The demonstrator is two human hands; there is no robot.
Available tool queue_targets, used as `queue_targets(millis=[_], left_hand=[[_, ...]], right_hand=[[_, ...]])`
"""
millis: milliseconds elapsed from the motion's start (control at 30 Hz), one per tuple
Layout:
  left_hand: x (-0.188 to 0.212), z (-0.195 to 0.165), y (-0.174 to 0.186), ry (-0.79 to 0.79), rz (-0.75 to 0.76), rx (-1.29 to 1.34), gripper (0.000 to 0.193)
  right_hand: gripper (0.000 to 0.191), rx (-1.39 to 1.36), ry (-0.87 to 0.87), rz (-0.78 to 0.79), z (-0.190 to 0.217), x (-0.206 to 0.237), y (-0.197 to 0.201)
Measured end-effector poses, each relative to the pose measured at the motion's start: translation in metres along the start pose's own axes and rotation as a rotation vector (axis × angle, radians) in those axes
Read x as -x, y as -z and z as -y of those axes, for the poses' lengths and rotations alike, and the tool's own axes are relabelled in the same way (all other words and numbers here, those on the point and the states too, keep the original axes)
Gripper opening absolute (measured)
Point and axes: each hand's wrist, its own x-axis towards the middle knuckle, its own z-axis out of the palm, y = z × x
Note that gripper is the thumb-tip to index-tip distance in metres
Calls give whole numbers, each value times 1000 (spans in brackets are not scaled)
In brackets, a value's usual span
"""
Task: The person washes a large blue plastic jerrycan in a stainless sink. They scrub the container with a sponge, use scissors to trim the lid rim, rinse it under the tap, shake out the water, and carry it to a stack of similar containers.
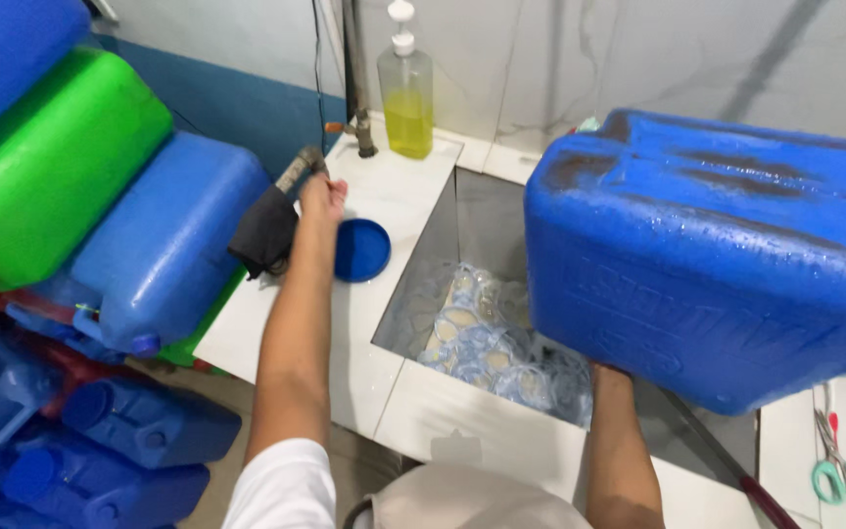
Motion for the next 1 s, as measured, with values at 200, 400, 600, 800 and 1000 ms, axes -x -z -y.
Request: queue_targets(millis=[200, 400, 600, 800, 1000], left_hand=[[2, 5, 9, -192, 2, -193, 21], [7, 21, 22, -443, 35, -647, 53], [15, 24, 25, -485, -88, -975, 66], [14, 26, 26, -652, -46, -1220, 67], [10, 29, 29, -756, -17, -1366, 65]], right_hand=[[60, -4, 9, -10, 7, 3, 0], [58, -12, 23, -11, 13, 5, 1], [56, -18, 33, -18, 11, 9, 7], [55, -25, 30, -31, 9, 9, 13], [53, -31, 30, -32, 8, 10, 15]])
